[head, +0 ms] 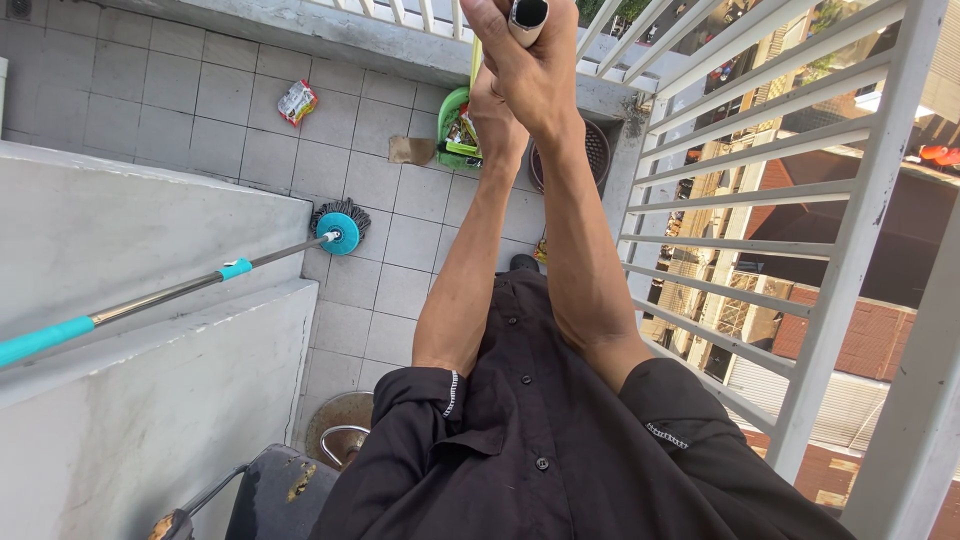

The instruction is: Assembling the segments of a broom handle and attaching the broom head.

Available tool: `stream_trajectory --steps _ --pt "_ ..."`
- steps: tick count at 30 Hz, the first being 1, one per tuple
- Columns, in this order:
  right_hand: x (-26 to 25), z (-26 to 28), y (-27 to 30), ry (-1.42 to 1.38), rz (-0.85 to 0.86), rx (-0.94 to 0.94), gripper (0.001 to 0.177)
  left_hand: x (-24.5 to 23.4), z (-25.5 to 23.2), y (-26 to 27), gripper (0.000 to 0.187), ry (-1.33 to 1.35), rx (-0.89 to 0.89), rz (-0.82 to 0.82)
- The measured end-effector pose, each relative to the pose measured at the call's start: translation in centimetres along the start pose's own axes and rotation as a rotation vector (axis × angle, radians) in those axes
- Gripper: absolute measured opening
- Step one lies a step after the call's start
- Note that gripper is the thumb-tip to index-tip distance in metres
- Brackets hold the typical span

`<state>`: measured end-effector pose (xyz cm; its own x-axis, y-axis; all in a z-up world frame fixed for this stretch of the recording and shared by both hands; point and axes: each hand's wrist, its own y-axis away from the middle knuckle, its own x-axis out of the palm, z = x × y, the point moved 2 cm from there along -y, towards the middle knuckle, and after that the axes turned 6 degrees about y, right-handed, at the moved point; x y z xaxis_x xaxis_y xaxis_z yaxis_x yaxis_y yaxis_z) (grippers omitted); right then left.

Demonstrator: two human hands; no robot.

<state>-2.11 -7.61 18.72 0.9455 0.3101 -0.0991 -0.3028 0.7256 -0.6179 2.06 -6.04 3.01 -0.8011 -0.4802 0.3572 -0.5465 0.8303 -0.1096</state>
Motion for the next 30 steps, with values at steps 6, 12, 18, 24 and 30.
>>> stream_trajectory --steps 6,12,18,24,30 --pt "0.5 -0.4 -0.8 -0.092 0.037 0.196 0.023 -0.3 -1.0 -0.4 0.028 -0.070 0.032 -0.013" --pt "1.1 -2.0 -0.7 -0.100 0.055 0.256 0.022 -0.8 -2.3 -0.4 0.031 -0.275 -0.031 -0.075" --pt "2.3 -2.9 -0.2 -0.089 0.069 0.205 0.026 -2.2 0.0 -0.2 0.026 -0.252 -0.076 -0.070" --pt "2.5 -2.5 0.2 -0.064 0.067 0.189 0.031 -2.6 0.0 0.0 0.032 -0.194 -0.072 -0.030" --pt "2.7 -2.0 1.2 0.138 0.049 0.096 0.043 -2.9 -0.5 0.3 0.040 -0.313 -0.033 -0.019"
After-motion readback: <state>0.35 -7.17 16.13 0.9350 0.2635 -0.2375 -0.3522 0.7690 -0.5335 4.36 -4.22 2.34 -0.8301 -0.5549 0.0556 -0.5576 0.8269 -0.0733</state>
